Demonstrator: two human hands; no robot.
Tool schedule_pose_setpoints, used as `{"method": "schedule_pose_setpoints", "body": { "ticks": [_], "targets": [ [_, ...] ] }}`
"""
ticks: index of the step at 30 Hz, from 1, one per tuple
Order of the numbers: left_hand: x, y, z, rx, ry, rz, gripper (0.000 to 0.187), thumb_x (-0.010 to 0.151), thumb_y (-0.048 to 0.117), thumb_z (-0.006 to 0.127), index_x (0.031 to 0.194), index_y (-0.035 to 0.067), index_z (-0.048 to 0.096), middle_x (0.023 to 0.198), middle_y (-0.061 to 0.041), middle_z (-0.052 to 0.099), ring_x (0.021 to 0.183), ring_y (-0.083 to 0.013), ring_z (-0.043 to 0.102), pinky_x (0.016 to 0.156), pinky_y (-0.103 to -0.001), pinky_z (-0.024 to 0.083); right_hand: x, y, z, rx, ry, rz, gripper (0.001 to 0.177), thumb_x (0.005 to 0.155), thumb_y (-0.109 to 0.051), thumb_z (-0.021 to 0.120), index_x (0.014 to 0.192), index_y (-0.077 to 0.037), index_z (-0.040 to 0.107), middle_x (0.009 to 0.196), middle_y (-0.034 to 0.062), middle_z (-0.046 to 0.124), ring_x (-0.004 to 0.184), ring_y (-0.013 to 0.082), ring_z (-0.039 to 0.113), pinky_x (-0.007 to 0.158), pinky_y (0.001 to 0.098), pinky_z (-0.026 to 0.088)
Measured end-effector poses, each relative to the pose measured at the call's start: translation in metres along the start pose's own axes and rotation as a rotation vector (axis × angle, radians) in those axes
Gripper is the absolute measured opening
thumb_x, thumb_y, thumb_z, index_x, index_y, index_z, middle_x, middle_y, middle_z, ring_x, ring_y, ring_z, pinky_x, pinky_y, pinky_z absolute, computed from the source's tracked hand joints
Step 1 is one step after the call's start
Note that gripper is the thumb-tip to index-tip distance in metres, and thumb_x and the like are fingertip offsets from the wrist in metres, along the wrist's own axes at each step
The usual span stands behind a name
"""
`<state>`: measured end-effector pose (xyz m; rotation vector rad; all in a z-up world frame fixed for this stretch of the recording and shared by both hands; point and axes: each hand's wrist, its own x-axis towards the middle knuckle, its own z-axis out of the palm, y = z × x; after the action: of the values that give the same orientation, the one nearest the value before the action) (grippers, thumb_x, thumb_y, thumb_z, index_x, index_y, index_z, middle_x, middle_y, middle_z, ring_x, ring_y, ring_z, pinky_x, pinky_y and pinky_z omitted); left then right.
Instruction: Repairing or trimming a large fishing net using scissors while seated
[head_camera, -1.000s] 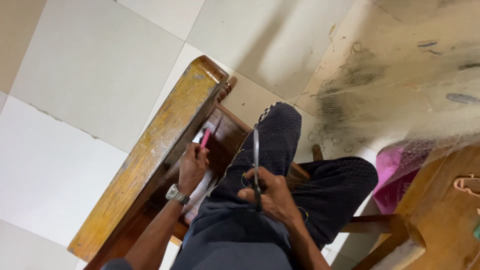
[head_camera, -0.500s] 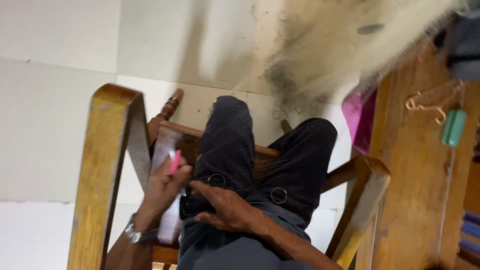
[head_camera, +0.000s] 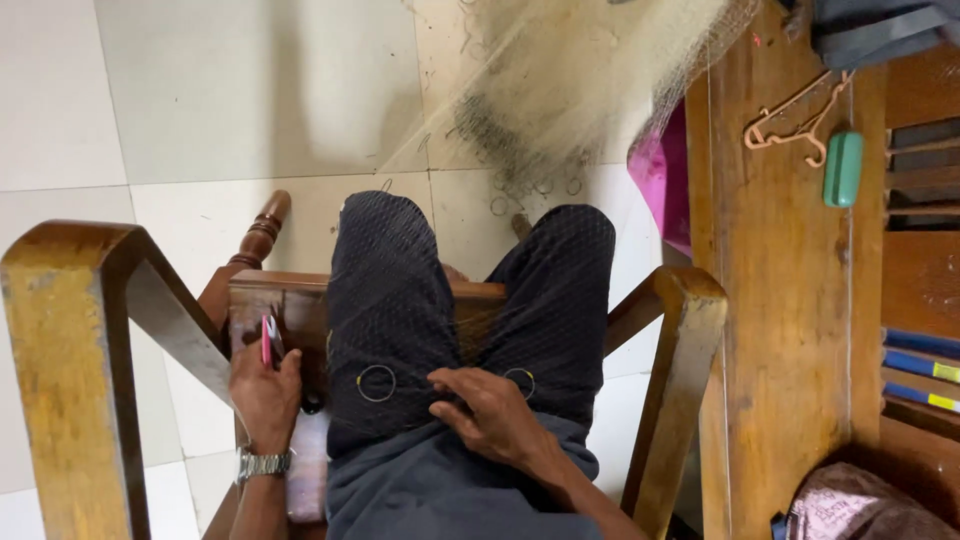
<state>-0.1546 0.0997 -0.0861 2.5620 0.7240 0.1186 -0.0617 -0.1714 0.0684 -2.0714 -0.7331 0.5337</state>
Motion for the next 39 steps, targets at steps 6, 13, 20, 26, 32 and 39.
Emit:
{"method": "schedule_pose_setpoints", "body": {
  "ticks": [6,13,20,26,32,39],
  "targets": [
    [0.009,0.055,-0.065,-0.207,0.158,0.025,0.016,0.099,-0.001,0.046,0.104,-0.005,0.061,0.083,-0.015,0.059,0.063,-0.0224,0.055,0.047,-0.029,0.049,0.006,-0.005,-0.004,0.094,-0.070,0.012,0.029,0.089,-0.020,0.057,0.113,-0.003,0.055,0.102,0.0137,0.064,0.090,0.0279,0.064,0.074,0.0366,0.050],
    [0.015,0.184,-0.114,-1.089,-0.601,-0.037,0.047,0.090,0.041,0.028,0.117,0.010,0.052,0.132,-0.011,0.049,0.112,-0.0258,0.051,0.083,-0.035,0.036,0.024,-0.042,-0.019,0.202,0.111,-0.104,0.024,0.090,-0.015,0.055,0.107,0.001,0.054,0.105,0.0186,0.060,0.096,0.0311,0.061,0.083,0.0380,0.049],
    [0.006,0.252,-0.064,-1.302,-0.791,0.287,0.040,0.094,0.027,0.038,0.123,0.002,0.048,0.125,-0.012,0.052,0.117,-0.0224,0.049,0.103,-0.032,0.034,-0.017,0.000,-0.030,0.184,0.320,0.223,0.010,0.083,-0.001,0.050,0.085,-0.010,0.054,0.074,0.0016,0.054,0.062,0.0112,0.048,0.055,0.0266,0.041],
    [0.019,0.256,-0.039,-1.204,-0.662,0.505,0.009,0.083,0.008,0.060,0.090,0.005,0.065,0.087,-0.007,0.068,0.077,-0.0174,0.064,0.072,-0.028,0.048,-0.027,0.007,-0.062,0.538,0.584,0.400,0.004,0.088,-0.009,0.052,0.091,-0.007,0.050,0.076,0.0064,0.059,0.059,0.0109,0.051,0.055,0.0218,0.044],
    [0.026,0.238,-0.033,-1.189,-0.789,0.195,0.007,0.078,0.010,0.065,0.082,0.008,0.070,0.078,-0.001,0.070,0.069,-0.0073,0.063,0.064,-0.021,0.049,-0.022,0.029,-0.073,0.815,0.643,0.319,0.016,0.086,-0.015,0.058,0.092,-0.002,0.050,0.070,0.0116,0.051,0.052,0.0141,0.044,0.044,0.0206,0.034],
    [0.024,0.222,-0.029,-1.553,-0.815,-0.103,0.006,0.076,0.002,0.069,0.080,0.000,0.071,0.047,-0.002,0.054,0.039,-0.0030,0.044,0.035,-0.016,0.035,-0.015,0.036,-0.079,0.889,0.793,0.241,0.011,0.088,-0.005,0.049,0.097,0.001,0.049,0.076,0.0169,0.052,0.051,0.0143,0.051,0.047,0.0207,0.042]
  ]
}}
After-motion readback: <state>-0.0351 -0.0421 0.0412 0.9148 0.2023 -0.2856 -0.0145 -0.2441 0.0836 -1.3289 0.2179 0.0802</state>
